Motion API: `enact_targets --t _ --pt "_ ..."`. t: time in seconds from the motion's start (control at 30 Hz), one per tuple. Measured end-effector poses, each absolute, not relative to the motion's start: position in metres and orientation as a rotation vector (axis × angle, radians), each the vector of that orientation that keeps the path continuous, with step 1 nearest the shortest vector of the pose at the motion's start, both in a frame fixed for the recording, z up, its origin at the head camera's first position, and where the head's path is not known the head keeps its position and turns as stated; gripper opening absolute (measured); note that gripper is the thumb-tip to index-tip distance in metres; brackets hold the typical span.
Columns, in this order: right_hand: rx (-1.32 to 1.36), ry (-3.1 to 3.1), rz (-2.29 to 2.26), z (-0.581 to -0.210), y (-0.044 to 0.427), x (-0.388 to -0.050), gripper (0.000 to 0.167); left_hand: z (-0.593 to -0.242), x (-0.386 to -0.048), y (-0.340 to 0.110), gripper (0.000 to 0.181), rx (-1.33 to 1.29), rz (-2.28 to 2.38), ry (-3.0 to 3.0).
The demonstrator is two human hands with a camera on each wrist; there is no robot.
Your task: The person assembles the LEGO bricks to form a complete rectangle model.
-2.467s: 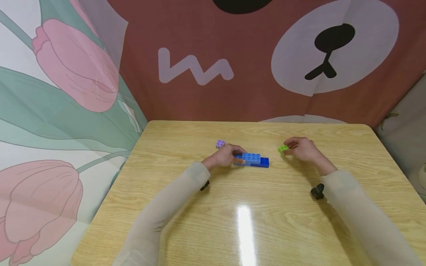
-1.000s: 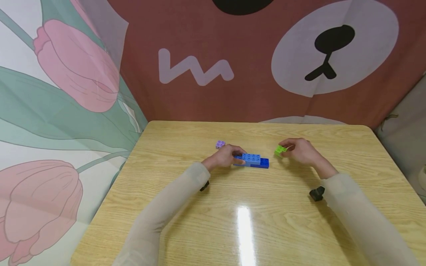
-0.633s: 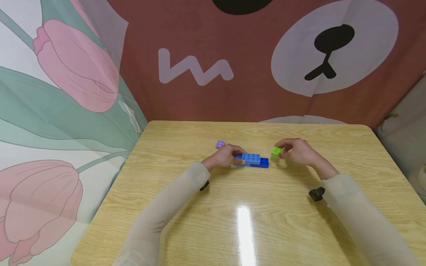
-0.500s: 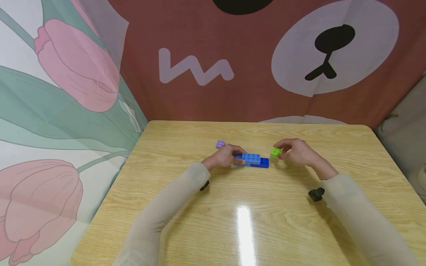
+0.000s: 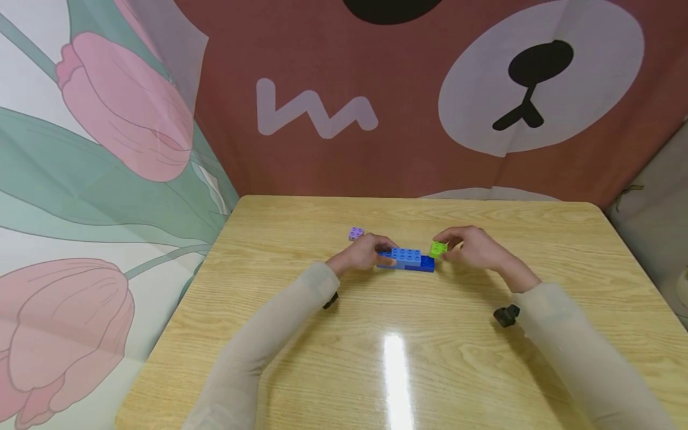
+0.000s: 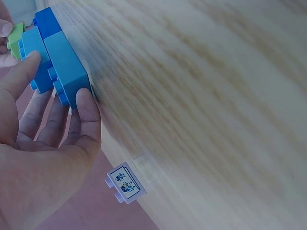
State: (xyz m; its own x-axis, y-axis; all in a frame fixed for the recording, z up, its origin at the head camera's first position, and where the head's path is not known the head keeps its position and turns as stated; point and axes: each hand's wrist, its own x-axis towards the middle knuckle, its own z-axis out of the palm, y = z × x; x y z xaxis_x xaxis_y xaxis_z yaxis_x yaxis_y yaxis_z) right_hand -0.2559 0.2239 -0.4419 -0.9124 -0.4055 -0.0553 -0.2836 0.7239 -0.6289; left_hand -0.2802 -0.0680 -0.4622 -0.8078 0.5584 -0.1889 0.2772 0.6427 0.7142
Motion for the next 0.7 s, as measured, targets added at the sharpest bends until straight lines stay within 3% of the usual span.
enact_targets --t 0.7 --pt "-0.614 2.682 -0.972 -0.451 0.211 -0.255 0.038 -0.463 -0.281 -0.067 0.033 0.67 0.989 2.463"
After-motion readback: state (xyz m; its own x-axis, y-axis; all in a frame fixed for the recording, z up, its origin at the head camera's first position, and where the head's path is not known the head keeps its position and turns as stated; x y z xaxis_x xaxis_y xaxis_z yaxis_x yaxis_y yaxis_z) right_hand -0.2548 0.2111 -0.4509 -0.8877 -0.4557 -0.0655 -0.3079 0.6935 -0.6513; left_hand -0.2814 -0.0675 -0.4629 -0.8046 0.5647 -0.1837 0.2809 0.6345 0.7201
